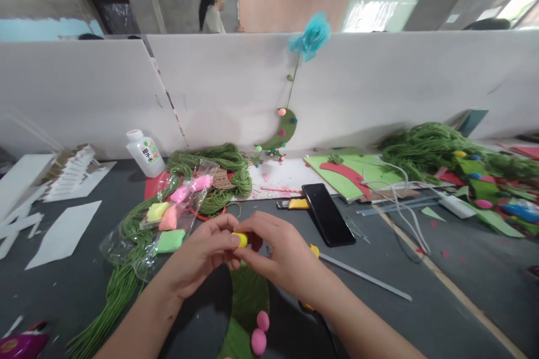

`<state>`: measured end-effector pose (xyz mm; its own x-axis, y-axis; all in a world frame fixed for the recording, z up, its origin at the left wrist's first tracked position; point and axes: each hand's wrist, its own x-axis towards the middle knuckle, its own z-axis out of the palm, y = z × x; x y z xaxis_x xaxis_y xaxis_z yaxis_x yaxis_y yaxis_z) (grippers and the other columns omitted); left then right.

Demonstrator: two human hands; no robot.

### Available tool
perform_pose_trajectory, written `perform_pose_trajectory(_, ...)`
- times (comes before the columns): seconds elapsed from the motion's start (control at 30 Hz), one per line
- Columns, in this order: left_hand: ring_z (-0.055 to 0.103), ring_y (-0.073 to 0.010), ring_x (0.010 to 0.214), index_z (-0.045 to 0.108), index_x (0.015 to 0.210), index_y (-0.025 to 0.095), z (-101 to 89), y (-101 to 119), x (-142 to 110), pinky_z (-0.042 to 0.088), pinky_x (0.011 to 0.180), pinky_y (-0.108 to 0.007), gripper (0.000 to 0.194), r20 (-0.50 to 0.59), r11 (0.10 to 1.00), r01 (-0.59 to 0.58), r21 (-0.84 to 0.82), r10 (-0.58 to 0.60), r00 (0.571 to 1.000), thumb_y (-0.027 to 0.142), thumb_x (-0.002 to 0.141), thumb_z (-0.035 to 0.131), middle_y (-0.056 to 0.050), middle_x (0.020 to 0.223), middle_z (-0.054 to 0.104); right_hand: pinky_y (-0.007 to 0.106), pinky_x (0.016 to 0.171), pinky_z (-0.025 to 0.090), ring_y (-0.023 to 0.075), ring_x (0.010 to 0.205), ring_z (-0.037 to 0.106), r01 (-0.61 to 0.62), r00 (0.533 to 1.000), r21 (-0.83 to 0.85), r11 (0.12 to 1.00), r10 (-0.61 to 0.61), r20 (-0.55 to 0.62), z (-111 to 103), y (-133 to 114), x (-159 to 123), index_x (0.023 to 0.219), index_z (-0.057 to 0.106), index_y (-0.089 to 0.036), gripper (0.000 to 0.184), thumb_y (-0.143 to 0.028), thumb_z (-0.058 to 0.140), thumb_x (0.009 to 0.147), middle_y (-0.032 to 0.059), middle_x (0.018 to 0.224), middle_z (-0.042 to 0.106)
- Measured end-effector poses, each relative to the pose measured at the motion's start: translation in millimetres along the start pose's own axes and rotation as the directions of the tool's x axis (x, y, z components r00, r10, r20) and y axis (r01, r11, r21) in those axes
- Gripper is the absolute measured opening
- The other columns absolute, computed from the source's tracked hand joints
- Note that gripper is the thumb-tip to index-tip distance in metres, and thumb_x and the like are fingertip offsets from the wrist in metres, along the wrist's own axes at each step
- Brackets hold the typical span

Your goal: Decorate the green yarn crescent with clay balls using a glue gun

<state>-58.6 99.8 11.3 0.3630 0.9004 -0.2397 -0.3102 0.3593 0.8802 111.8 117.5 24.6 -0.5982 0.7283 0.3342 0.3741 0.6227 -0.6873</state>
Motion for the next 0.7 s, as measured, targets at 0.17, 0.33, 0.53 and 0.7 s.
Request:
perform_pose_trajectory(0.17,0.052,-0.0047,0.051,0.061,0.078,0.012,3.2,-2,2,0.042,0.051,-0.015,0.013,-0.005,0.992,0.023,-0.120,-0.023,1.000,0.022,0.076,0.069,0.001,0.068,0.058,0.022,0.059,0.037,0.0111,0.064,0.050,-0.027,0.999,0.020,0.999,0.028,-0.039,1,2,1,0.074,0.060,-0.018,0.010,-0.016,0.058,0.084,-0.0031,0.067,0.052)
perform_pose_trajectory(0.33,0.047,-0.0023,0.045,0.058,0.070,0.013,6.6,-11,6,0.038,0.046,-0.012,0.020,-0.042,0.979,-0.005,-0.203,-0.004,0.999,0.027,0.074,0.072,0.003,0.059,0.054,0.019,0.055,0.038,0.0099,0.059,0.050,-0.139,0.983,0.209,0.968,0.161,-0.091,7,4,2,0.071,0.059,-0.018,0.009,-0.012,0.059,0.078,-0.0040,0.065,0.055)
perform_pose_trajectory(0.53,0.047,-0.0016,0.047,0.056,0.068,0.015,10.1,-23,13,0.042,0.051,-0.011,0.020,-0.181,0.962,-0.119,-0.247,0.075,0.981,0.024,0.071,0.074,0.005,0.059,0.054,0.022,0.057,0.039,0.0117,0.059,0.050,-0.170,0.959,0.043,0.985,0.175,-0.222,20,19,7,0.072,0.058,-0.019,0.008,-0.014,0.055,0.077,-0.0025,0.066,0.054)
perform_pose_trajectory(0.7,0.049,-0.0039,0.050,0.061,0.073,0.016,7.3,-4,2,0.041,0.049,-0.011,0.009,-0.273,0.944,-0.279,-0.175,0.226,0.935,0.018,0.078,0.067,0.003,0.061,0.058,0.027,0.061,0.038,0.0147,0.060,0.047,-0.262,0.930,-0.062,0.963,0.234,-0.283,-4,57,13,0.066,0.056,-0.019,0.013,-0.009,0.053,0.074,-0.0010,0.064,0.051)
